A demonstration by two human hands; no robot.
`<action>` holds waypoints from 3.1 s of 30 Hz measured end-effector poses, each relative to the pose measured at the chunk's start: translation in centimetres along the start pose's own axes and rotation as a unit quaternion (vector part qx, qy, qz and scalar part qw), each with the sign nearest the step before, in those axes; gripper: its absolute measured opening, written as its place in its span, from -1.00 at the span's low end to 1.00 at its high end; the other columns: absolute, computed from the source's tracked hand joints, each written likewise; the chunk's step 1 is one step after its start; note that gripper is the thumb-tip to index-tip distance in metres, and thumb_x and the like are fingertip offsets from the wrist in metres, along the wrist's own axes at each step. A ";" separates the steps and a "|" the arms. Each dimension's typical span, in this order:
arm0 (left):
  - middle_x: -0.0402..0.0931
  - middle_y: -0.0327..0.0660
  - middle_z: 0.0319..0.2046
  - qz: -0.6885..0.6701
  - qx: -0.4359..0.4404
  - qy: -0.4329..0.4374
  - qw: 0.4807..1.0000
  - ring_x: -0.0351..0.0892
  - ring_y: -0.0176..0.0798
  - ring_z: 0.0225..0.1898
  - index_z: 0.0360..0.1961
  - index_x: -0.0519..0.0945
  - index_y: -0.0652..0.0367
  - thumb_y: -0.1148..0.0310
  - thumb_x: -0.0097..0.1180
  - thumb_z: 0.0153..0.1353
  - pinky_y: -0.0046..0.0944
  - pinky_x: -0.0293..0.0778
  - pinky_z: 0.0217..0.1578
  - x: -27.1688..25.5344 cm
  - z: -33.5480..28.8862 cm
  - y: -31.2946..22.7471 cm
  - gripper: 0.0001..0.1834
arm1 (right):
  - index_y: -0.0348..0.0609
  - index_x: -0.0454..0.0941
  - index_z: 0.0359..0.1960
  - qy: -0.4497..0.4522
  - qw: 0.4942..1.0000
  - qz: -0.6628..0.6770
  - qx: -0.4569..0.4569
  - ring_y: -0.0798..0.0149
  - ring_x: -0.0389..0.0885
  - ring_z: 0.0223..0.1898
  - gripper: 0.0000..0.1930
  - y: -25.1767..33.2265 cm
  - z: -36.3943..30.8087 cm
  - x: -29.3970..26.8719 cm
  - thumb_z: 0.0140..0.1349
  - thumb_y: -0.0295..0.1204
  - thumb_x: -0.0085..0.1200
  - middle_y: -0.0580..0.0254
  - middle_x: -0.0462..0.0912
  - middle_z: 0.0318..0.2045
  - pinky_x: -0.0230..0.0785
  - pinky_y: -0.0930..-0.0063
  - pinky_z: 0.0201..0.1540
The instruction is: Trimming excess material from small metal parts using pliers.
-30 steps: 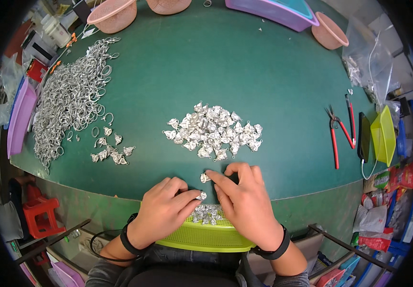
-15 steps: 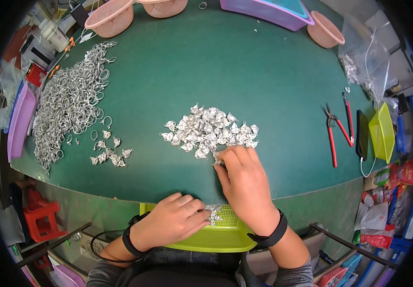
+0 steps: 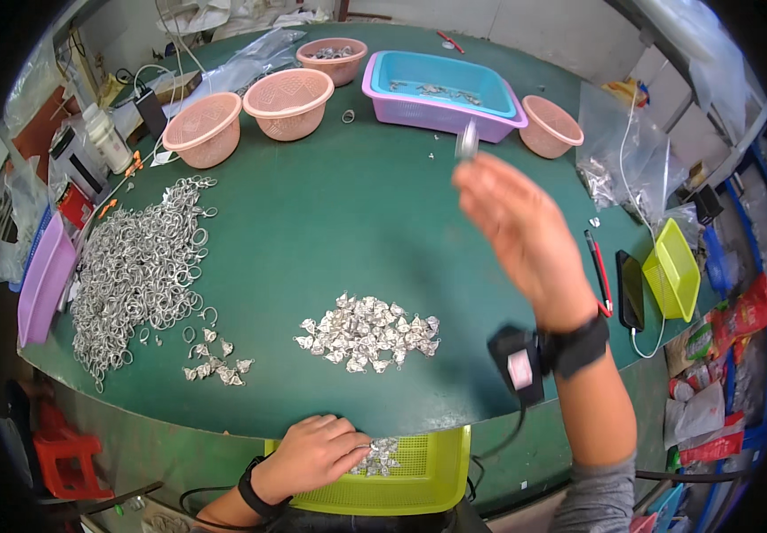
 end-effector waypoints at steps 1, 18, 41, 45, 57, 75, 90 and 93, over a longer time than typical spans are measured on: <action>0.44 -0.32 -0.50 0.019 -0.003 0.002 1.000 0.46 -0.28 -0.47 -0.39 0.60 0.09 0.34 0.20 0.06 -0.31 0.39 -0.44 -0.1 0.2 -0.1 -0.90 | -0.25 0.51 -0.07 -0.003 1.000 -0.003 -0.006 0.39 0.56 -0.17 -0.74 0.3 0.7 -0.6 0.20 -0.49 0.10 0.08 0.60 -0.17 0.39 0.52 -0.04; 0.42 -0.27 -0.45 0.020 -0.031 0.008 0.999 0.46 -0.23 -0.43 -0.29 0.57 0.12 0.33 0.19 0.06 -0.28 0.41 -0.39 -0.3 0.5 0.1 -0.81 | -0.18 0.48 0.00 0.227 0.773 -0.591 -0.044 -0.03 0.38 0.06 -0.59 -8.8 -13.1 4.7 0.03 -0.58 0.09 0.06 0.42 0.05 0.30 0.23 0.08; 0.34 -0.18 -0.34 0.096 -0.126 -0.004 0.987 0.41 -0.17 -0.33 -0.09 0.55 0.15 0.32 0.21 0.05 -0.22 0.41 -0.34 0.1 2.3 0.2 -0.64 | -0.23 0.55 -0.30 0.041 0.829 -0.554 -0.061 0.08 0.46 -0.29 -0.83 -9.0 -16.9 1.5 0.03 -0.62 0.16 0.12 0.52 -0.32 0.33 0.32 -0.21; 0.34 -0.19 -0.35 0.100 -0.110 -0.018 0.989 0.40 -0.17 -0.34 -0.10 0.56 0.14 0.34 0.21 0.05 -0.22 0.40 -0.36 0.2 3.0 -0.2 -0.65 | -0.26 0.56 -0.35 0.020 0.873 -0.487 0.005 0.11 0.52 -0.39 -0.91 -8.8 -17.3 0.7 0.08 -0.61 0.12 0.12 0.56 -0.43 0.36 0.34 -0.33; 0.37 -0.20 -0.35 0.074 -0.108 -0.004 0.991 0.39 -0.13 -0.34 -0.09 0.57 0.10 0.33 0.20 0.06 -0.22 0.39 -0.34 0.6 2.3 0.2 -0.66 | -0.21 0.53 -0.18 0.122 0.939 -0.284 0.150 0.32 0.58 -0.31 -0.82 -2.6 -7.4 0.8 0.19 -0.46 0.10 0.26 0.61 -0.33 0.43 0.41 -0.28; 0.38 -0.19 -0.31 0.060 -0.105 -0.039 0.992 0.39 -0.12 -0.34 -0.14 0.57 0.12 0.44 0.20 0.00 -0.20 0.37 -0.34 -1.2 2.0 0.4 -0.68 | -0.11 0.58 -0.15 0.079 0.798 -0.594 -0.060 0.08 0.39 -0.15 -0.71 -7.3 -15.6 0.0 0.04 -0.56 0.14 0.16 0.47 -0.18 0.30 0.33 -0.10; 0.36 -0.24 -0.39 0.071 -0.113 -0.027 0.991 0.41 -0.18 -0.36 -0.33 0.62 0.12 0.42 0.22 0.01 -0.21 0.38 -0.36 -0.6 1.6 0.6 -0.85 | -0.26 0.51 -0.28 -0.011 0.777 -0.626 -0.059 0.06 0.40 -0.29 -0.77 -8.9 -16.1 0.9 0.00 -0.51 0.23 0.11 0.50 -0.32 0.29 0.31 -0.23; 0.37 -0.24 -0.39 0.064 -0.115 -0.024 0.991 0.42 -0.18 -0.35 -0.33 0.61 0.13 0.42 0.23 -0.01 -0.21 0.37 -0.36 -0.8 1.5 0.7 -0.83 | -0.27 0.50 -0.26 0.018 0.787 -0.613 -0.065 0.04 0.40 -0.27 -0.75 -9.1 -16.1 1.3 0.00 -0.53 0.22 0.10 0.50 -0.32 0.29 0.29 -0.23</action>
Point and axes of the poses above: each hand's wrist, its own z-axis towards the middle knuckle, its own x-axis out of the palm, y = z × x, the point moved 9 cm from there along z, towards the middle knuckle
